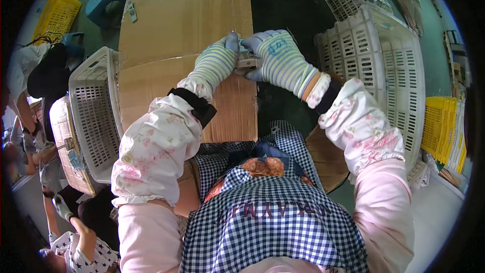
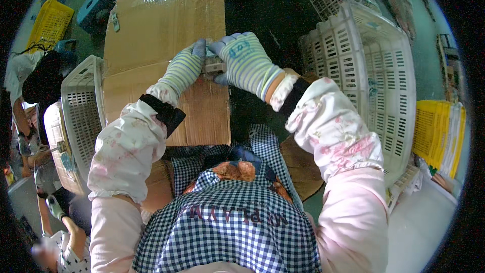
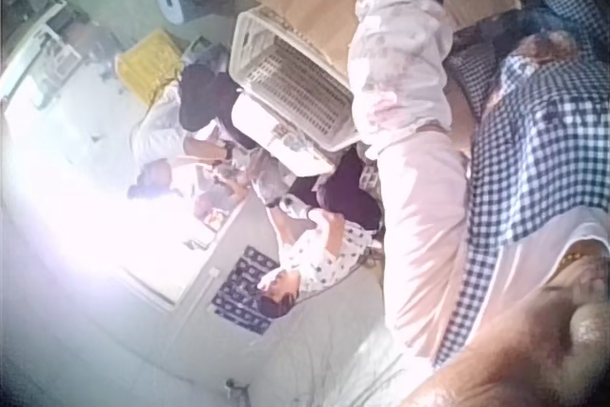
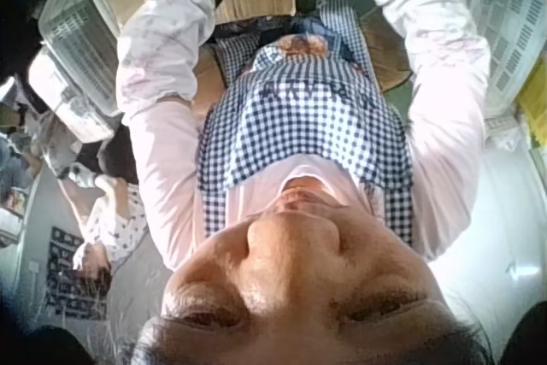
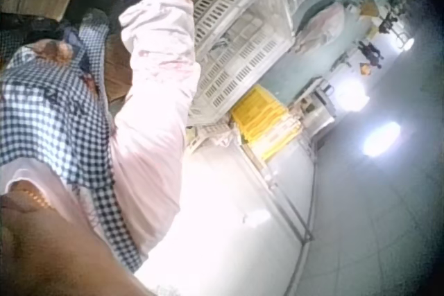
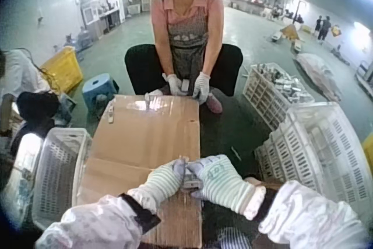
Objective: Assemble small plastic clips and components on a cardboard surface while seated on the floor.
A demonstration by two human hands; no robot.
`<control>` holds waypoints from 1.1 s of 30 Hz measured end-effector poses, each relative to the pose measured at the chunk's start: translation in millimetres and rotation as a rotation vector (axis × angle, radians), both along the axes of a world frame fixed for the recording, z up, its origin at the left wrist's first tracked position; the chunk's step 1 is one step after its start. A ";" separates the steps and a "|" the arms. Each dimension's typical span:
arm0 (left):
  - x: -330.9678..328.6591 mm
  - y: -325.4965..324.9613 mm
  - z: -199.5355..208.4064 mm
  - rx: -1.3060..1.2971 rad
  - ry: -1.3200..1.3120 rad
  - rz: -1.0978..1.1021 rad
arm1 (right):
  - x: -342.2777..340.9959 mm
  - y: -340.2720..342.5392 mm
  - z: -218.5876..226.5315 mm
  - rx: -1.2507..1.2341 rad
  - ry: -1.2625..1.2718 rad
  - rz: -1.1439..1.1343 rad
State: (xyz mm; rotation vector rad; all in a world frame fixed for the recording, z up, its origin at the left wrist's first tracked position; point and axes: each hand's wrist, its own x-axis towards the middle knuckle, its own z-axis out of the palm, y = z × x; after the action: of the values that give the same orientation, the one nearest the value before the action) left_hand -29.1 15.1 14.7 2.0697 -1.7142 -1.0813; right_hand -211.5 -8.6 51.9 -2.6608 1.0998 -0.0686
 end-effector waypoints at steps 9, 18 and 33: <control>-15.4 10.7 -23.8 -0.672 -0.064 0.009 | 0.2 -80.7 7.6 0.536 -0.032 0.007; 7.9 -32.3 -19.9 -0.269 -0.046 0.153 | 23.9 -41.3 -0.7 -0.219 0.117 0.082; 14.7 33.2 -20.2 -0.085 -0.021 0.129 | 35.3 7.3 19.5 0.016 0.182 0.099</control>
State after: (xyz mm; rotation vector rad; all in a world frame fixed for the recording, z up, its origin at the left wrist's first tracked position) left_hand -14.4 48.3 -5.4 2.1128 -1.5829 -0.9360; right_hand -176.2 -1.2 71.4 -2.7458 1.0128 0.2037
